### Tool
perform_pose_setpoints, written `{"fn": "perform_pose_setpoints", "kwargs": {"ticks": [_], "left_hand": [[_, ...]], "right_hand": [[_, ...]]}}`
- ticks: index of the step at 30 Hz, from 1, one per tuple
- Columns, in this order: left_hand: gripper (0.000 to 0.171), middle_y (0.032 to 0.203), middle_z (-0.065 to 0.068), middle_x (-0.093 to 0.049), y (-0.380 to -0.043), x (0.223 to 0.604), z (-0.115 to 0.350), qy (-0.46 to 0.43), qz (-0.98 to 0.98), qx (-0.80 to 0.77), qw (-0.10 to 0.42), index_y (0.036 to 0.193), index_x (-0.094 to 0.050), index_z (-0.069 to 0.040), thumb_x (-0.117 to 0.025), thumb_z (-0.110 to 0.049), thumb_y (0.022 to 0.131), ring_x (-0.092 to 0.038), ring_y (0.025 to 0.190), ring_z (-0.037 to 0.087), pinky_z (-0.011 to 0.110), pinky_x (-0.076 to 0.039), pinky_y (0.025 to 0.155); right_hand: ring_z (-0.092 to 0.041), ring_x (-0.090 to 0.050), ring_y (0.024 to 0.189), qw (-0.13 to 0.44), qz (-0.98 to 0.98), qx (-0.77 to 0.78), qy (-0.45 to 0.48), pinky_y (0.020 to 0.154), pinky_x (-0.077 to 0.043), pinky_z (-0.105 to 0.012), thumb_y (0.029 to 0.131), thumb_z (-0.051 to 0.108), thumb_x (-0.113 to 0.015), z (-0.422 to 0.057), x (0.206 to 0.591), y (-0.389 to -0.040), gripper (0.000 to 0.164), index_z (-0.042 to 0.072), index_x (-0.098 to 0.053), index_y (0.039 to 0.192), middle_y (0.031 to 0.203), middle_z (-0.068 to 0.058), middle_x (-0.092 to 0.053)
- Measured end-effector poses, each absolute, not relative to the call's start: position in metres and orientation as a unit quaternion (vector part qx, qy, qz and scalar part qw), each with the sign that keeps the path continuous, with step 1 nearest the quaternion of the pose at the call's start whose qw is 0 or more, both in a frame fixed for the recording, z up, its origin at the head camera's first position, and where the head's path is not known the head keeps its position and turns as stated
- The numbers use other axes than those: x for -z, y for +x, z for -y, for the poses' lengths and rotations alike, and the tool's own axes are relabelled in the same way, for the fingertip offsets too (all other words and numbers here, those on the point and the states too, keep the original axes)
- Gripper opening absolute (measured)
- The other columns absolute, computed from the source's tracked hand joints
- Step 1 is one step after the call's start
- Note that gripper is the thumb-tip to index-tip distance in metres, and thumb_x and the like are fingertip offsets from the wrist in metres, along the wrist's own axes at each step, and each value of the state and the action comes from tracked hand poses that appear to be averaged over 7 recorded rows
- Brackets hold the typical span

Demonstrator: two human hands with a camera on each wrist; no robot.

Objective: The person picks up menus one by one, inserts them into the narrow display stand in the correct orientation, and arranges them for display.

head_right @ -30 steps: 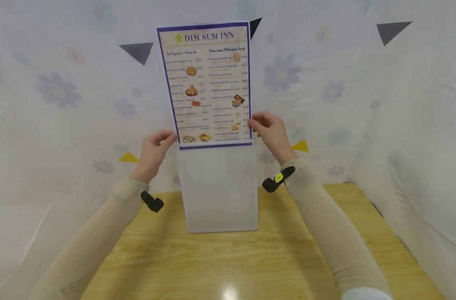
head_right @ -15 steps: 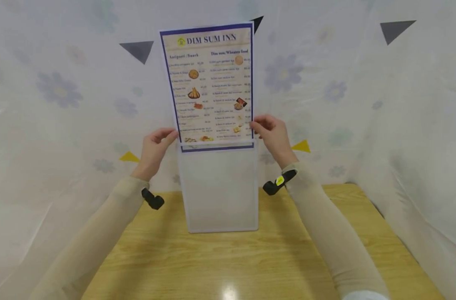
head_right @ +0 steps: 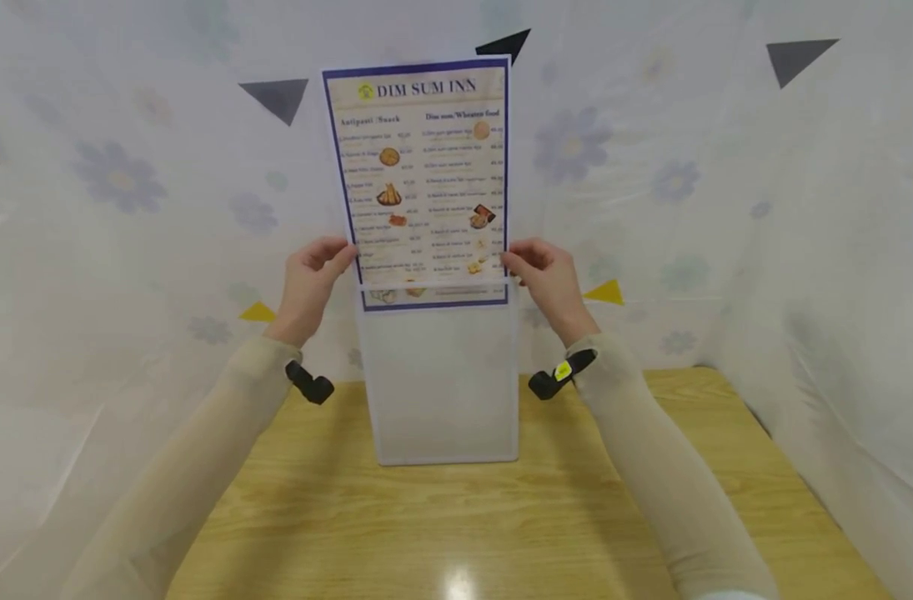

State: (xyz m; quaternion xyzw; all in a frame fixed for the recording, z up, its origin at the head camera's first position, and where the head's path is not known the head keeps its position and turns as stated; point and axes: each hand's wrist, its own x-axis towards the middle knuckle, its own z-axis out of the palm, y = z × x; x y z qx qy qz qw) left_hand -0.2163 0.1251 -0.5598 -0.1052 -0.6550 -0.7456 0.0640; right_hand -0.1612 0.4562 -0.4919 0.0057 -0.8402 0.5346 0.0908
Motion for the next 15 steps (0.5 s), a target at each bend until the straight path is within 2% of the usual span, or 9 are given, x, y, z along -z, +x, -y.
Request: {"fn": "perform_pose_setpoints", "kwargs": {"ticks": [7,10,15], "left_hand": [[0.029,0.097,-0.013,-0.072,-0.215,0.563,-0.122,-0.118,0.641,0.755,0.072,0.114,-0.073,0.005,-0.073,-0.021,0.1,-0.06,0.11,0.015,0.031,-0.045,0.097],[0.03,0.097,-0.014,-0.073,-0.216,0.563,-0.122,-0.122,0.637,0.758,0.074,0.114,-0.073,0.006,-0.074,-0.02,0.1,-0.06,0.109,0.016,0.032,-0.044,0.097],[0.025,0.097,-0.011,-0.074,-0.218,0.563,-0.121,-0.131,0.635,0.758,0.071,0.11,-0.075,0.001,-0.074,-0.02,0.099,-0.061,0.109,0.015,0.032,-0.044,0.096]], "right_hand": [[-0.017,-0.06,0.093,0.1,0.841,-0.532,0.011,0.08,-0.052,-0.025,0.101,0.032,-0.071,-0.455,0.49,-0.159,0.034,0.003,-0.072,0.119,0.1,0.005,-0.071],[-0.017,-0.061,0.092,0.118,0.84,-0.53,0.013,0.079,-0.052,-0.027,0.101,0.033,-0.071,-0.454,0.487,-0.163,0.034,0.004,-0.073,0.118,0.099,0.004,-0.072],[-0.017,-0.062,0.089,0.144,0.832,-0.535,0.018,0.076,-0.052,-0.025,0.101,0.031,-0.071,-0.451,0.476,-0.169,0.03,0.006,-0.074,0.117,0.099,0.004,-0.072]]}}
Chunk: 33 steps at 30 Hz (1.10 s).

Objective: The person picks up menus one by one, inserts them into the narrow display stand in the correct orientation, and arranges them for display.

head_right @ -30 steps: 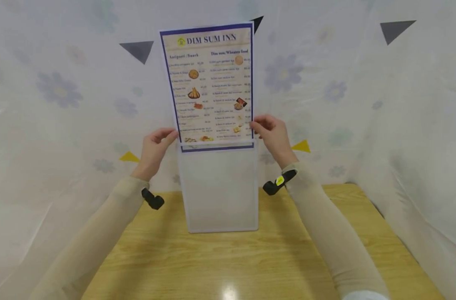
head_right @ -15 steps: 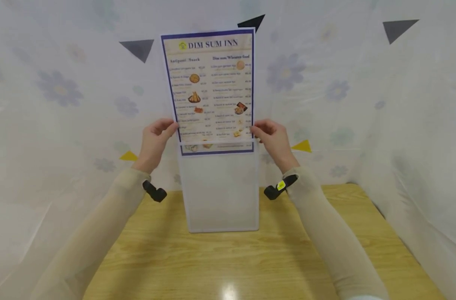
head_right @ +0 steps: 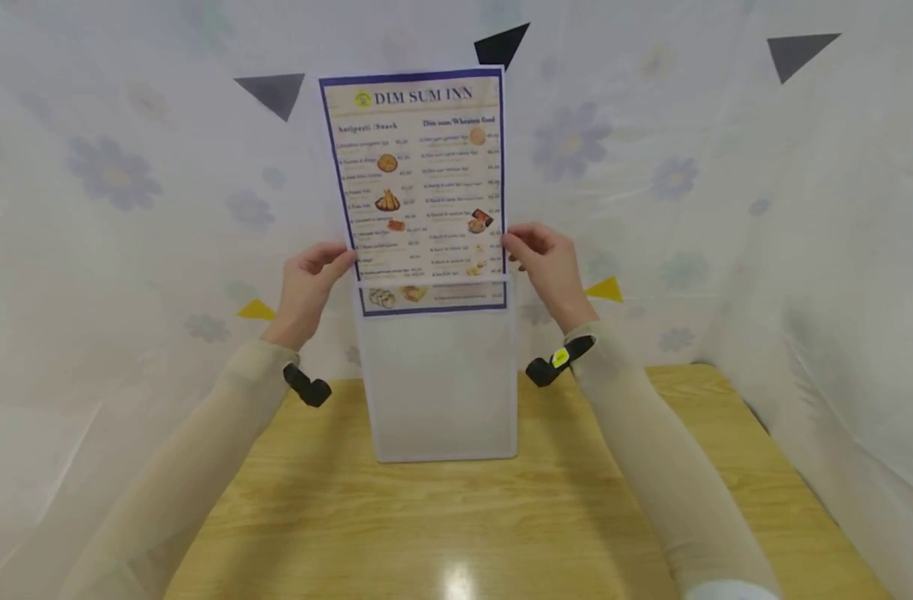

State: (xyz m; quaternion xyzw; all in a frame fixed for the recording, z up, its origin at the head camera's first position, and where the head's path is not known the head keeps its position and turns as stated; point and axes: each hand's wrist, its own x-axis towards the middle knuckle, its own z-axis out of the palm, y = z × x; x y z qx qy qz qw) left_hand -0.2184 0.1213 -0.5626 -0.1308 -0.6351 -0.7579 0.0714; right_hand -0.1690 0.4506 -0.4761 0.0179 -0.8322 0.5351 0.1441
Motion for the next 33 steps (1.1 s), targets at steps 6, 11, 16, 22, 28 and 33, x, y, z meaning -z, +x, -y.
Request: {"fn": "perform_pose_setpoints", "kwargs": {"ticks": [6,11,16,22,28,33], "left_hand": [[0.026,0.097,-0.01,-0.074,-0.215,0.558,-0.121,-0.125,0.639,0.756,0.067,0.11,-0.076,0.003,-0.075,-0.02,0.099,-0.061,0.106,0.016,0.031,-0.044,0.094],[0.031,0.093,-0.016,-0.074,-0.21,0.551,-0.12,-0.111,0.657,0.744,0.057,0.114,-0.074,0.008,-0.075,-0.019,0.098,-0.06,0.104,0.013,0.03,-0.042,0.092],[0.031,0.095,-0.018,-0.074,-0.205,0.544,-0.115,-0.096,0.667,0.737,0.054,0.117,-0.073,0.008,-0.073,-0.018,0.099,-0.06,0.108,0.013,0.03,-0.044,0.093],[0.029,0.104,-0.012,-0.075,-0.211,0.536,-0.109,-0.098,0.676,0.728,0.067,0.118,-0.076,0.0,-0.073,-0.023,0.1,-0.059,0.112,0.015,0.034,-0.041,0.098],[0.024,0.112,-0.004,-0.075,-0.219,0.524,-0.108,-0.106,0.673,0.728,0.077,0.116,-0.078,-0.006,-0.074,-0.023,0.1,-0.059,0.116,0.018,0.038,-0.039,0.103],[0.028,0.108,-0.009,-0.073,-0.222,0.516,-0.109,-0.113,0.674,0.725,0.083,0.12,-0.075,0.001,-0.072,-0.019,0.101,-0.06,0.114,0.015,0.036,-0.04,0.103]], "right_hand": [[-0.015,-0.062,0.087,0.146,0.821,-0.551,0.025,0.073,-0.052,-0.022,0.1,0.027,-0.072,-0.448,0.459,-0.18,0.024,0.008,-0.075,0.115,0.097,0.006,-0.073],[-0.015,-0.061,0.087,0.127,0.817,-0.562,0.029,0.074,-0.051,-0.023,0.1,0.026,-0.072,-0.448,0.452,-0.186,0.02,0.009,-0.075,0.111,0.094,0.006,-0.072],[-0.016,-0.06,0.091,0.109,0.812,-0.572,0.028,0.077,-0.05,-0.023,0.101,0.027,-0.072,-0.449,0.451,-0.19,0.02,0.009,-0.074,0.11,0.096,0.006,-0.071],[-0.018,-0.058,0.094,0.102,0.814,-0.572,0.021,0.079,-0.049,-0.023,0.101,0.031,-0.072,-0.449,0.452,-0.19,0.024,0.01,-0.074,0.111,0.099,0.005,-0.07],[-0.019,-0.058,0.095,0.103,0.815,-0.57,0.02,0.078,-0.049,-0.023,0.101,0.031,-0.071,-0.449,0.452,-0.188,0.025,0.009,-0.074,0.112,0.099,0.005,-0.07],[-0.017,-0.058,0.092,0.106,0.809,-0.577,0.025,0.077,-0.049,-0.023,0.101,0.029,-0.072,-0.449,0.453,-0.186,0.023,0.008,-0.074,0.111,0.098,0.005,-0.07]]}}
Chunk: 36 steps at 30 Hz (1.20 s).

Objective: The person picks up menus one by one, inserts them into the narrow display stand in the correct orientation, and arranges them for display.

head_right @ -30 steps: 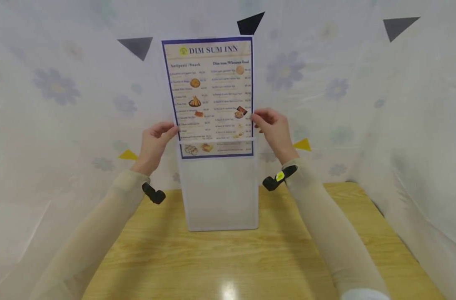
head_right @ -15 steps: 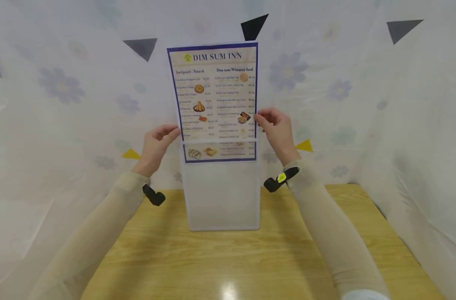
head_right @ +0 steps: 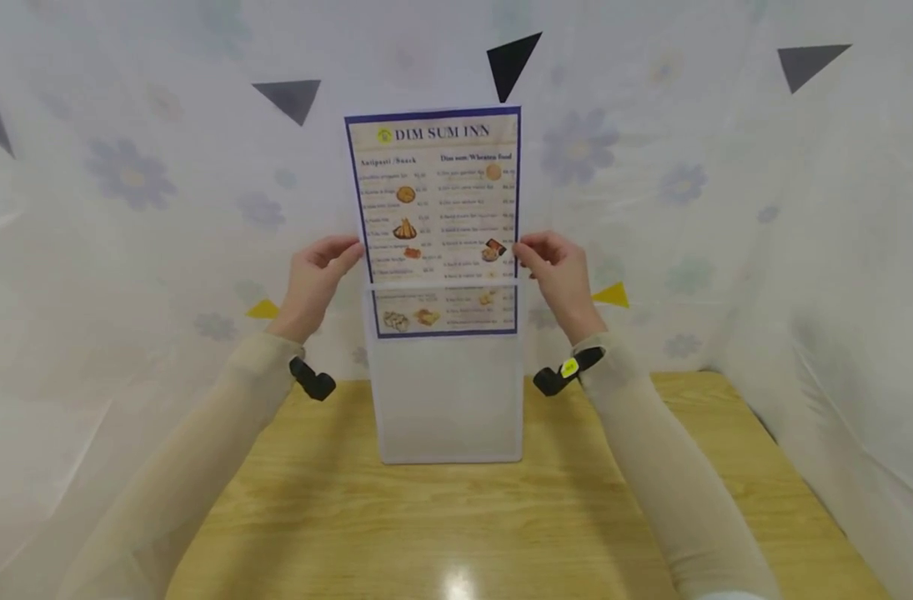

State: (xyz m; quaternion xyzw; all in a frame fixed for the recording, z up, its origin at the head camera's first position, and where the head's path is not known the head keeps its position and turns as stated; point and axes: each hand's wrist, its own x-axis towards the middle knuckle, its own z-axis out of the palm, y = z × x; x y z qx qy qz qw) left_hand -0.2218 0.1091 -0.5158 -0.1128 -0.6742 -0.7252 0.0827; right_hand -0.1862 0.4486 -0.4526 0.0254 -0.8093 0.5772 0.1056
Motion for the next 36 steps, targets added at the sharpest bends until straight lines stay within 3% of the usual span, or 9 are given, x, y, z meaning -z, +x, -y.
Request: {"fn": "perform_pose_setpoints", "kwargs": {"ticks": [18,24,36], "left_hand": [[0.029,0.098,-0.017,-0.07,-0.22,0.509,-0.111,-0.106,0.668,0.733,0.072,0.122,-0.069,0.012,-0.068,-0.01,0.102,-0.057,0.108,0.011,0.034,-0.04,0.099],[0.029,0.098,-0.015,-0.071,-0.219,0.511,-0.11,-0.111,0.668,0.73,0.092,0.118,-0.073,0.006,-0.071,-0.017,0.101,-0.058,0.11,0.015,0.033,-0.04,0.098],[0.031,0.096,-0.017,-0.072,-0.219,0.512,-0.11,-0.115,0.663,0.734,0.089,0.12,-0.072,0.007,-0.072,-0.018,0.1,-0.057,0.111,0.014,0.036,-0.037,0.101]], "right_hand": [[-0.017,-0.061,0.092,0.11,0.804,-0.583,0.049,0.075,-0.051,-0.023,0.101,0.027,-0.072,-0.454,0.44,-0.189,0.022,0.01,-0.075,0.114,0.099,0.007,-0.072],[-0.016,-0.062,0.091,0.126,0.806,-0.575,0.062,0.074,-0.051,-0.022,0.101,0.028,-0.072,-0.453,0.43,-0.197,0.025,0.009,-0.075,0.117,0.102,0.006,-0.073],[-0.018,-0.061,0.092,0.139,0.816,-0.557,0.066,0.075,-0.051,-0.024,0.1,0.027,-0.072,-0.445,0.413,-0.201,0.024,0.008,-0.074,0.114,0.099,0.006,-0.072]]}}
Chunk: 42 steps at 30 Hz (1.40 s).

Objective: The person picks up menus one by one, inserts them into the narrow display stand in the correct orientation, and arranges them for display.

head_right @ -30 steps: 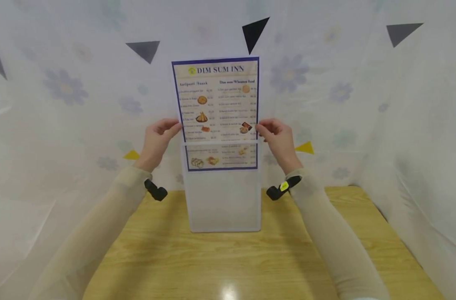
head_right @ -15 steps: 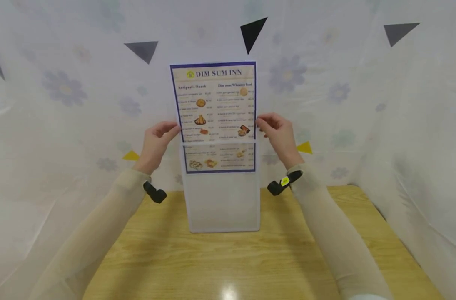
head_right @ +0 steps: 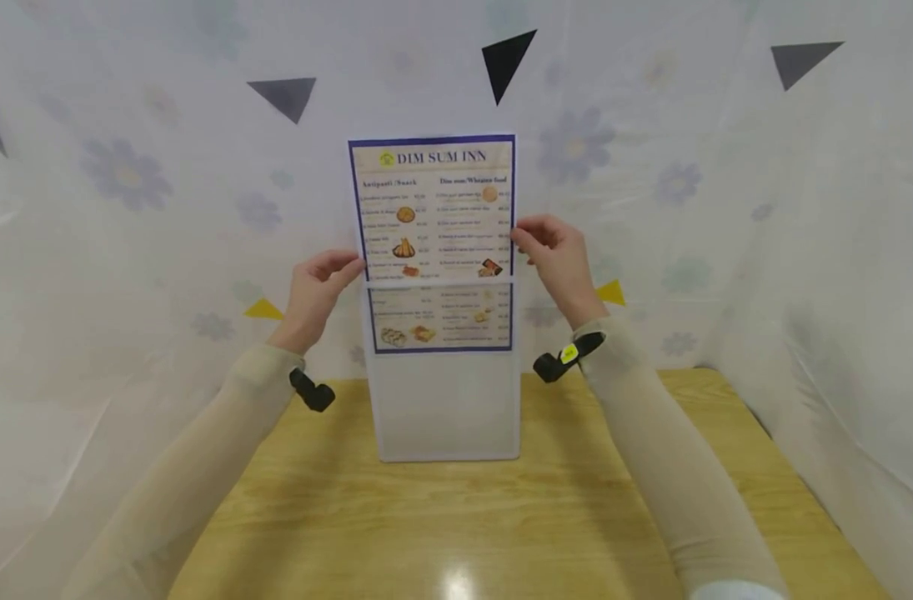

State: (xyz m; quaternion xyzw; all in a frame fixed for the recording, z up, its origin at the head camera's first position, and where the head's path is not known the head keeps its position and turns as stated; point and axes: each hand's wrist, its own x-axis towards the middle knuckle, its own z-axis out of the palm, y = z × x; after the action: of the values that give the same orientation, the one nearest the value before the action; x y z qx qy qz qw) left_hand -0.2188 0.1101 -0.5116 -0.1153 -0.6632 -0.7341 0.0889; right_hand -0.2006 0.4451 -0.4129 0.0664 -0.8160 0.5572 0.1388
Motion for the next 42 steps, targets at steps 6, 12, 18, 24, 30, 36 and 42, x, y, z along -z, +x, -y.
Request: {"fn": "perform_pose_setpoints", "kwargs": {"ticks": [6,12,18,24,30,36,42], "left_hand": [[0.033,0.107,-0.009,-0.072,-0.22,0.513,-0.108,-0.12,0.665,0.731,0.095,0.123,-0.072,0.001,-0.073,-0.023,0.1,-0.058,0.113,0.015,0.036,-0.037,0.101],[0.03,0.114,-0.001,-0.073,-0.224,0.51,-0.108,-0.127,0.661,0.731,0.111,0.123,-0.074,-0.004,-0.073,-0.024,0.1,-0.058,0.115,0.017,0.04,-0.037,0.104],[0.031,0.11,-0.004,-0.072,-0.224,0.506,-0.109,-0.131,0.66,0.731,0.112,0.121,-0.073,-0.002,-0.073,-0.023,0.099,-0.058,0.112,0.017,0.038,-0.038,0.102],[0.033,0.099,-0.013,-0.071,-0.225,0.508,-0.109,-0.126,0.664,0.729,0.106,0.119,-0.072,0.005,-0.072,-0.022,0.101,-0.057,0.108,0.015,0.035,-0.037,0.099],[0.03,0.094,-0.017,-0.07,-0.224,0.507,-0.109,-0.117,0.666,0.731,0.089,0.12,-0.069,0.013,-0.068,-0.012,0.102,-0.056,0.107,0.013,0.036,-0.037,0.101],[0.03,0.096,-0.016,-0.069,-0.222,0.509,-0.11,-0.119,0.665,0.733,0.086,0.119,-0.07,0.01,-0.07,-0.016,0.102,-0.057,0.108,0.013,0.037,-0.036,0.103],[0.031,0.099,-0.011,-0.07,-0.218,0.513,-0.111,-0.121,0.668,0.728,0.089,0.116,-0.073,0.006,-0.072,-0.021,0.101,-0.058,0.11,0.017,0.039,-0.037,0.104]], "right_hand": [[-0.021,-0.06,0.094,0.13,0.819,-0.555,0.061,0.077,-0.051,-0.023,0.101,0.028,-0.071,-0.444,0.414,-0.196,0.024,0.009,-0.074,0.115,0.101,0.004,-0.071],[-0.02,-0.059,0.094,0.128,0.819,-0.556,0.065,0.077,-0.05,-0.022,0.101,0.029,-0.071,-0.444,0.419,-0.194,0.024,0.009,-0.074,0.115,0.101,0.002,-0.071],[-0.02,-0.06,0.093,0.128,0.818,-0.557,0.063,0.076,-0.051,-0.022,0.102,0.028,-0.071,-0.445,0.427,-0.191,0.024,0.008,-0.074,0.114,0.1,0.003,-0.071],[-0.019,-0.06,0.091,0.124,0.817,-0.56,0.064,0.076,-0.051,-0.022,0.101,0.028,-0.071,-0.447,0.435,-0.188,0.025,0.007,-0.074,0.114,0.098,0.002,-0.071],[-0.019,-0.06,0.091,0.121,0.817,-0.561,0.063,0.075,-0.051,-0.022,0.101,0.029,-0.072,-0.449,0.438,-0.187,0.027,0.007,-0.074,0.115,0.097,0.004,-0.071],[-0.021,-0.059,0.094,0.115,0.823,-0.553,0.064,0.077,-0.051,-0.023,0.102,0.031,-0.07,-0.451,0.435,-0.187,0.031,0.005,-0.072,0.118,0.099,0.005,-0.07],[-0.02,-0.06,0.094,0.129,0.824,-0.547,0.069,0.077,-0.051,-0.023,0.102,0.032,-0.069,-0.45,0.428,-0.191,0.029,0.008,-0.074,0.117,0.101,0.006,-0.071]]}}
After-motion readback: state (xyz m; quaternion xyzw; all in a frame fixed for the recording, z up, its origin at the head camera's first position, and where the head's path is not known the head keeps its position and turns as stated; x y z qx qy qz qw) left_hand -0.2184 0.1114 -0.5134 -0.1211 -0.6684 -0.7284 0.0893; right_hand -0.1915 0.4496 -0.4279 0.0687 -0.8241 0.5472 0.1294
